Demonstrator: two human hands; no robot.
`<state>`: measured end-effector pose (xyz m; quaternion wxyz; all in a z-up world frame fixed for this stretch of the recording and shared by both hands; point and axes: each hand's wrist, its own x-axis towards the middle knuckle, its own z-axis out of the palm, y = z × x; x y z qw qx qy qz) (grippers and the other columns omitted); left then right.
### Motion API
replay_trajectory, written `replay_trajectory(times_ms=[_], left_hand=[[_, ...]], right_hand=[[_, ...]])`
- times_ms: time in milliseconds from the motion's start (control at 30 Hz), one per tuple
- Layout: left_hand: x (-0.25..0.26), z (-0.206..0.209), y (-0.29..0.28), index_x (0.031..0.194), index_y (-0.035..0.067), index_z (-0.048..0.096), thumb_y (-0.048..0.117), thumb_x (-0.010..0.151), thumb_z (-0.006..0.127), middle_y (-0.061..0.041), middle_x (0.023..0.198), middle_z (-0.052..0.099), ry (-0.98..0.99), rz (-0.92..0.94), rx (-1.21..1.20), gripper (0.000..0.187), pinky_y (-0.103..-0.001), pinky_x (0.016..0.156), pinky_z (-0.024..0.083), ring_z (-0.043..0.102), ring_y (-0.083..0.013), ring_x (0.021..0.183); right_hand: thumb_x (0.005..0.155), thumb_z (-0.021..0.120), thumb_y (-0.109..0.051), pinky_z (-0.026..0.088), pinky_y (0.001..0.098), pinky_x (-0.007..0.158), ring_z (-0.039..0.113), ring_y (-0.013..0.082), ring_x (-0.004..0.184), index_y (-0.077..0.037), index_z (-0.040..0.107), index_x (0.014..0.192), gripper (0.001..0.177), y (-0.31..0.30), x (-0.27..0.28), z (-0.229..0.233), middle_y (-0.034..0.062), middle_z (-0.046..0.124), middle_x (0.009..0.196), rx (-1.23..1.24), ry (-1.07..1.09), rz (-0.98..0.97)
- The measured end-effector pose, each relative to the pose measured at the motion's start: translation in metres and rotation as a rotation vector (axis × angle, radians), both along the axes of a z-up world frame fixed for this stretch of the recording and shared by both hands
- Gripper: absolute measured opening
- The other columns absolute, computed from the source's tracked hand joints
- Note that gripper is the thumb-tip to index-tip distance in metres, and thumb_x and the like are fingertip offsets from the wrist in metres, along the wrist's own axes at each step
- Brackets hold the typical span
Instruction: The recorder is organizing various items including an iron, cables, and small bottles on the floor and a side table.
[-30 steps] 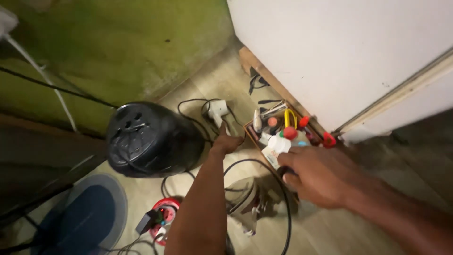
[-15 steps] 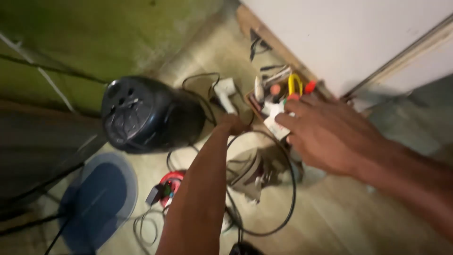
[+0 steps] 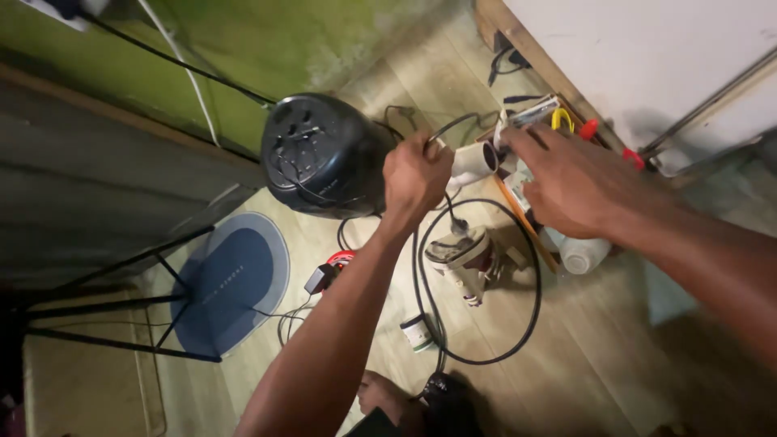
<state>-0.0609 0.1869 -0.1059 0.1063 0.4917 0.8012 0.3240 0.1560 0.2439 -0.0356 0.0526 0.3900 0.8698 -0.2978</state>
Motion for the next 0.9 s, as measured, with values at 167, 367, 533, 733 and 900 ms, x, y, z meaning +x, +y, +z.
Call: replay_trajectory(times_ms=[167, 367, 533, 733, 900], left_hand=[[0.029, 0.093, -0.020, 0.083, 0.003, 0.062, 0.032, 0.087, 0.069, -0.017, 0.066, 0.061, -0.140, 0.018, 0.050, 0.030, -0.041, 0.062, 0.051, 0.057, -0.0272, 0.058], [0.047, 0.175, -0.040, 0.079, 0.007, 0.053, 0.028, 0.091, 0.069, -0.005, 0.062, 0.057, -0.204, -0.030, 0.142, 0.029, -0.034, 0.054, 0.049, 0.055, -0.0115, 0.057], [0.052, 0.230, -0.081, 0.080, 0.006, 0.048, 0.024, 0.099, 0.068, -0.002, 0.069, 0.058, -0.130, -0.020, 0.224, 0.033, -0.032, 0.051, 0.045, 0.052, -0.0107, 0.060], [0.077, 0.314, -0.150, 0.116, 0.014, 0.054, 0.020, 0.094, 0.067, 0.001, 0.082, 0.073, -0.207, 0.079, 0.445, 0.026, -0.028, 0.053, 0.058, 0.072, -0.0078, 0.064], [0.076, 0.333, -0.216, 0.113, 0.005, 0.063, 0.019, 0.096, 0.074, -0.005, 0.090, 0.075, 0.232, 0.184, 0.565, 0.025, -0.029, 0.069, 0.060, 0.073, -0.0092, 0.075]], right_hand=[[0.078, 0.068, -0.015, 0.047, 0.0526, 0.094, 0.053, 0.0416, 0.124, -0.012, 0.037, 0.151, 0.079, -0.005, -0.019, -0.007, 0.0165, 0.049, 0.144, 0.098, 0.315, 0.081], [0.089, 0.073, -0.027, 0.048, 0.0503, 0.093, 0.056, 0.0396, 0.112, -0.009, 0.053, 0.129, 0.049, -0.020, -0.038, 0.027, 0.0133, 0.062, 0.121, 0.299, 0.543, 0.068], [0.095, 0.072, -0.025, 0.046, 0.0499, 0.089, 0.055, 0.0392, 0.104, -0.007, 0.059, 0.131, 0.043, -0.045, -0.047, 0.081, 0.0148, 0.065, 0.116, 0.447, 0.851, 0.110], [0.092, 0.060, -0.006, 0.045, 0.0500, 0.091, 0.054, 0.0387, 0.106, -0.011, 0.051, 0.141, 0.050, -0.096, -0.062, 0.156, 0.0116, 0.064, 0.126, 0.268, 1.055, 0.257], [0.094, 0.067, -0.018, 0.024, 0.0614, 0.107, 0.061, 0.0310, 0.112, -0.016, 0.052, 0.128, 0.037, -0.121, -0.078, 0.193, 0.0066, 0.065, 0.116, 0.204, 1.075, 0.580]])
